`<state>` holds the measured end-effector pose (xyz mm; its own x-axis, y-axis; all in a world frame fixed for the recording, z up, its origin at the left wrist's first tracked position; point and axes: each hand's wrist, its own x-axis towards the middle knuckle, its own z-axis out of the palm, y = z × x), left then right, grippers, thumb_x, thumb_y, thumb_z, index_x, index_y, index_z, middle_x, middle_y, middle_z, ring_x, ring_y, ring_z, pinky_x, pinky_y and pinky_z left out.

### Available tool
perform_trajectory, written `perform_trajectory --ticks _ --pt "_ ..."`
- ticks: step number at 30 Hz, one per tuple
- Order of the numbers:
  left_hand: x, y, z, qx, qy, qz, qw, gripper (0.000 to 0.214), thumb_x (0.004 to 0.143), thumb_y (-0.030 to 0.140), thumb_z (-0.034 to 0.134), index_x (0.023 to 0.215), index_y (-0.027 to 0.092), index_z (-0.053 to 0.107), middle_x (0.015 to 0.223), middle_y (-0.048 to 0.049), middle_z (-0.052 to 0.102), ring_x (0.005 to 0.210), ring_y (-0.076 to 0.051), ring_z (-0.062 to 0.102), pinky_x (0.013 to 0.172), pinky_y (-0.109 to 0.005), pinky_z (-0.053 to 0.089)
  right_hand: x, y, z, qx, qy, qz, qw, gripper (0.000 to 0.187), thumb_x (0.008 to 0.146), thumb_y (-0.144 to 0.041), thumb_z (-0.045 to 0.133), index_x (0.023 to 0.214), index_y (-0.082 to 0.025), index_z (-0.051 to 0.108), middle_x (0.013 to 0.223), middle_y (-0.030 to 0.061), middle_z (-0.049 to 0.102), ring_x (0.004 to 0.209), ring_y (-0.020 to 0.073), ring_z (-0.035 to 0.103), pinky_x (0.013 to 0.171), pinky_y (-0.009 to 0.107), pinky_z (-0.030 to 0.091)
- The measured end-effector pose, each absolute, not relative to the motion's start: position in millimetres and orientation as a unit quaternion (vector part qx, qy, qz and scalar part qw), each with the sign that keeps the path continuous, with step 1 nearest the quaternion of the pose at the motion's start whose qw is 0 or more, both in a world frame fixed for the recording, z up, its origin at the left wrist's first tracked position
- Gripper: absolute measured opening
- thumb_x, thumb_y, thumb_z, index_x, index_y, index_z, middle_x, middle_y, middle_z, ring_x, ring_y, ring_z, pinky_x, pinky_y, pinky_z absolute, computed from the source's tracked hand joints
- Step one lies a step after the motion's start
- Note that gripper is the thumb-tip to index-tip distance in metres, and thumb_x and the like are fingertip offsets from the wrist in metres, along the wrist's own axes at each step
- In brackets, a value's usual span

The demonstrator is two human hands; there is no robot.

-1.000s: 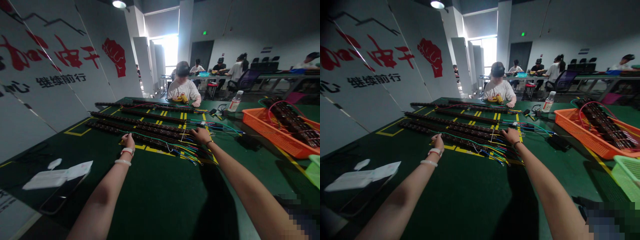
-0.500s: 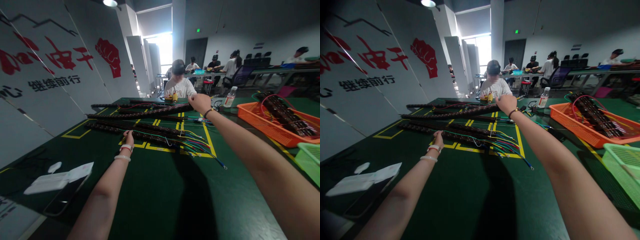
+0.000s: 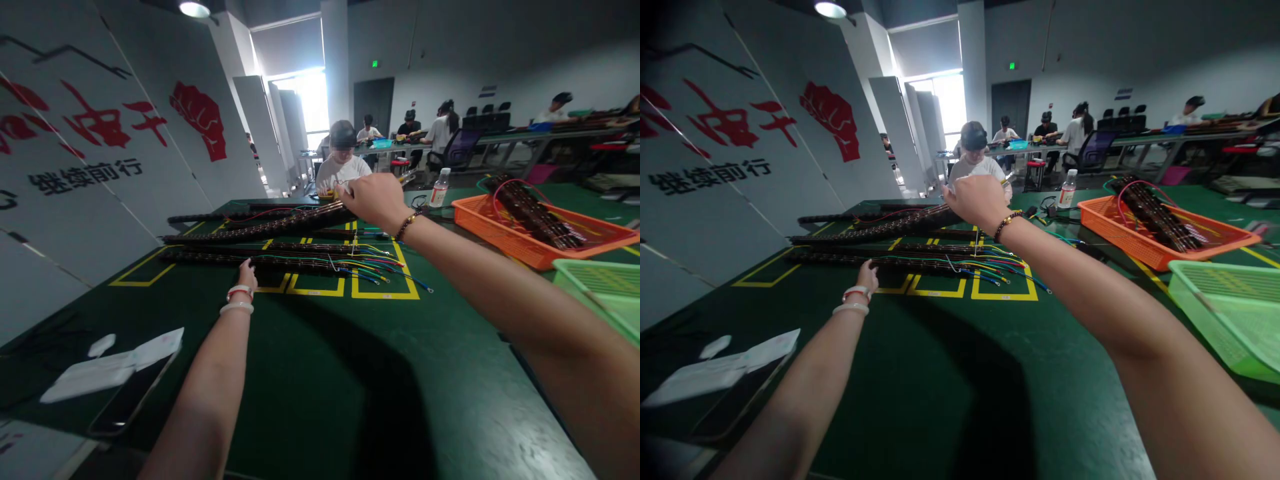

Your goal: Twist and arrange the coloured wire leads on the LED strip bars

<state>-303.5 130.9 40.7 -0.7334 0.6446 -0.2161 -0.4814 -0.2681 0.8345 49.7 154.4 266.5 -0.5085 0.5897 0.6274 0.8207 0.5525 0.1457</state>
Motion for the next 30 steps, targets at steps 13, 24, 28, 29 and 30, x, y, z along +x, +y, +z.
perform_trajectory --ticks 13,24,28,29,30 --pt "-274.6 113.9 81.2 0.034 0.372 0.809 0.453 0.045 0.090 0.047 0.027 0.095 0.014 0.057 0.088 -0.0111 0.063 0.082 -0.022 0.062 0.070 -0.037 0.051 63.2 77.2 199.3 -0.412 -0.846 -0.194 0.277 0.046 0.093 -0.045 0.030 0.072 -0.015 0.058 0.067 0.0083 0.064 0.058 0.0163 0.055 0.050 0.028 0.016" --pt "-266.8 74.7 109.3 0.060 0.292 0.821 0.487 0.048 0.087 0.048 0.036 0.112 0.011 0.055 0.109 -0.0174 0.063 0.097 -0.025 0.062 0.072 -0.036 0.053 77.4 39.4 148.1 -0.431 -0.830 -0.145 0.323 0.034 0.095 -0.041 0.036 0.080 -0.017 0.055 0.070 0.0042 0.062 0.065 0.0164 0.057 0.056 0.027 0.028" --pt "-265.3 59.2 119.3 0.083 0.275 0.828 0.482 0.045 0.085 0.044 0.043 0.114 0.012 0.055 0.109 -0.0163 0.064 0.099 -0.025 0.062 0.076 -0.036 0.053 82.4 32.7 137.6 -0.400 -0.839 -0.123 0.347 0.033 0.095 -0.041 0.035 0.085 -0.017 0.056 0.076 0.0048 0.063 0.070 0.0168 0.058 0.062 0.027 0.033" --pt "-265.5 54.9 120.9 0.087 0.272 0.830 0.479 0.044 0.085 0.043 0.044 0.114 0.012 0.055 0.109 -0.0156 0.064 0.100 -0.025 0.062 0.077 -0.036 0.053 83.6 31.9 133.4 -0.391 -0.845 -0.114 0.347 0.034 0.095 -0.041 0.035 0.086 -0.017 0.056 0.077 0.0053 0.064 0.071 0.0170 0.058 0.063 0.027 0.034" --pt "-266.1 50.3 121.8 0.090 0.271 0.832 0.476 0.044 0.084 0.043 0.045 0.115 0.012 0.055 0.109 -0.0153 0.064 0.100 -0.024 0.062 0.078 -0.036 0.053 84.8 31.5 128.5 -0.384 -0.851 -0.103 0.343 0.034 0.095 -0.041 0.035 0.087 -0.017 0.056 0.079 0.0056 0.064 0.072 0.0171 0.059 0.063 0.027 0.035"
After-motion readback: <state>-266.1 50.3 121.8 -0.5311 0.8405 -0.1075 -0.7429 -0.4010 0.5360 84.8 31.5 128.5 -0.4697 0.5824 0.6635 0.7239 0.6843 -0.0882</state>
